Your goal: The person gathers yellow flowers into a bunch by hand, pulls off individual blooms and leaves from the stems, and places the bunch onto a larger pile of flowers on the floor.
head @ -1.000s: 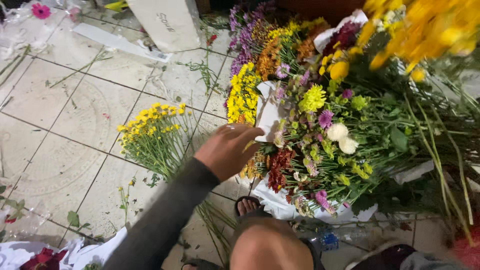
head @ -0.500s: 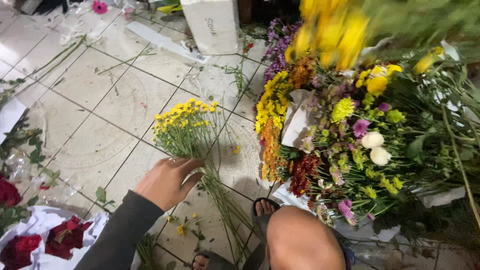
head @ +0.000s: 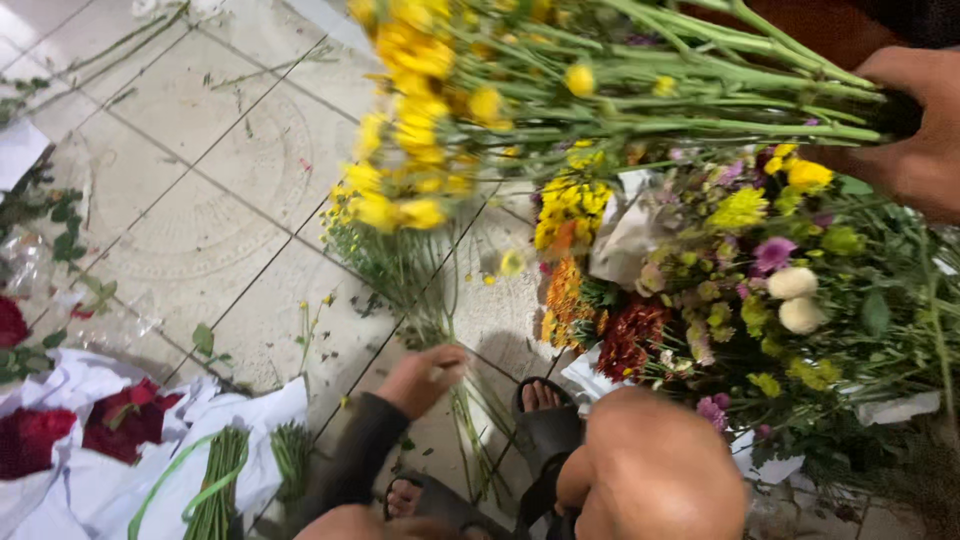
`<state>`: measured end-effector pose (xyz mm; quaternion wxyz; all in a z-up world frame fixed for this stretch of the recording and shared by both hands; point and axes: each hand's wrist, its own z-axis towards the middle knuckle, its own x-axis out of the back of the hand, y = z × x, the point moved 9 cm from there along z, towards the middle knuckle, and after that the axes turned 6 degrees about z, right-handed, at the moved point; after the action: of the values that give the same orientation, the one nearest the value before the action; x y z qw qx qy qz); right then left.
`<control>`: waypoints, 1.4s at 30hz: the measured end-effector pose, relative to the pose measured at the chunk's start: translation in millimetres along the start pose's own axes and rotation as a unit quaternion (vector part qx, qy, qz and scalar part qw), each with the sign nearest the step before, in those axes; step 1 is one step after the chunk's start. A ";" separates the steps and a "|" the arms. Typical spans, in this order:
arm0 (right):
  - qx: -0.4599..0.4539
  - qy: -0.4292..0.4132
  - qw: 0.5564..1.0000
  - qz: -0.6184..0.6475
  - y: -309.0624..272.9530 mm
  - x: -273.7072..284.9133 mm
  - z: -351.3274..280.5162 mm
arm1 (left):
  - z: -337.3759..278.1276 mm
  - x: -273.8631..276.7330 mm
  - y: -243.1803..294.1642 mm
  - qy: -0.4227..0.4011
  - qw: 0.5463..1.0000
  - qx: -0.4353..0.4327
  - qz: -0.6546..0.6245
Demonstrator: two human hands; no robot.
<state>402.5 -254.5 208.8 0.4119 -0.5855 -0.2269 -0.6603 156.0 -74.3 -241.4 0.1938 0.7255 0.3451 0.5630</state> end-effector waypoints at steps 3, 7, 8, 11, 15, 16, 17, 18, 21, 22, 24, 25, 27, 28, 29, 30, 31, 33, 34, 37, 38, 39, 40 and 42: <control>0.027 -0.024 0.999 0.003 87.7 -57.7 -22.1 | 11.3 -49.2 14.1 0.034 0.993 -0.086 -0.080; -0.065 -0.082 0.986 0.129 -19.1 -49.5 -11.4 | 8.9 -57.2 70.2 -0.077 0.968 -0.147 -0.191; -0.103 -0.099 0.972 0.184 -37.7 -49.0 -10.0 | 5.3 -52.8 88.1 -0.116 0.950 -0.160 -0.243; -0.217 -0.279 0.928 0.119 -66.9 -90.4 -15.6 | 12.3 -13.6 82.3 -0.176 0.370 -0.330 -0.850; -0.211 -0.370 0.867 0.257 -87.1 -196.2 -30.0 | -35.3 68.9 65.6 0.089 0.582 -0.416 -0.693; -0.170 -0.365 0.858 0.318 -97.3 -230.4 -27.8 | -32.8 72.1 39.5 0.209 0.598 -0.231 -0.738; -0.128 -0.358 0.844 0.378 -107.5 -263.0 -26.0 | -46.4 68.5 12.7 0.318 0.583 -0.036 -0.747; -0.125 -0.359 0.844 0.379 -107.2 -309.3 -30.8 | -42.4 51.4 -11.4 0.321 0.583 -0.036 -0.745; -0.107 -0.357 0.831 0.413 -108.9 -429.8 -44.1 | -42.1 5.0 -66.3 0.339 0.390 -0.047 -0.855; -0.144 -0.339 0.825 0.428 -100.3 -459.9 -52.3 | -47.6 -3.3 -60.2 0.313 0.306 -0.081 -0.896; -0.181 -0.329 0.814 0.443 -93.8 -500.5 -73.3 | -55.7 -37.5 -77.5 0.292 0.217 -0.112 -0.925; -0.190 -0.306 0.817 0.451 -91.0 -507.4 -83.4 | -61.9 -76.0 -109.6 0.342 0.289 -0.005 -0.894; -0.212 -0.292 0.809 0.463 -88.2 -512.8 -120.0 | -84.3 -124.8 -135.6 0.385 0.357 0.120 -0.843; -0.212 -0.272 0.806 0.482 -81.7 -503.4 -125.9 | -75.6 -127.5 -123.2 0.359 0.368 0.105 -0.852; -0.211 -0.253 0.801 0.500 -74.8 -492.8 -132.1 | -67.5 -129.9 -109.5 0.332 0.378 0.090 -0.860; -0.210 -0.256 0.802 0.497 -77.3 -477.1 -134.2 | -65.7 -128.6 -107.7 0.334 0.374 0.090 -0.861; -0.247 -0.252 0.806 0.475 -71.5 -462.1 -138.7 | -61.7 -122.0 -101.4 0.326 0.400 0.063 -0.854; -0.287 -0.238 0.809 0.454 -51.1 -460.5 -142.6 | -56.6 -101.3 -107.1 0.310 0.433 0.034 -0.846; -0.276 -0.207 0.838 0.424 -32.9 -468.6 -138.0 | -55.4 -90.8 -116.2 0.299 0.402 0.021 -0.865; -0.272 -0.158 0.865 0.392 17.8 -468.6 -139.0 | -75.8 -21.6 -127.2 0.353 0.393 0.008 -0.849; -0.276 -0.140 0.865 0.394 33.1 -465.6 -132.7 | -91.5 16.3 -133.4 0.418 0.413 0.007 -0.809; -0.265 -0.139 0.867 0.397 44.4 -468.7 -128.6 | -98.6 33.9 -135.9 0.425 0.412 -0.001 -0.806; -0.287 -0.151 0.881 0.344 61.4 -474.5 -131.0 | -111.2 48.0 -143.3 0.459 0.422 0.033 -0.782; -0.301 -0.161 0.893 0.292 91.4 -493.2 -130.5 | -129.4 71.5 -141.2 0.496 0.430 0.064 -0.752</control>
<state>387.7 -270.3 -309.0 0.3479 -0.8198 0.1011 -0.4435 2.3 60.2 -249.5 0.2893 -0.2145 0.8258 0.4340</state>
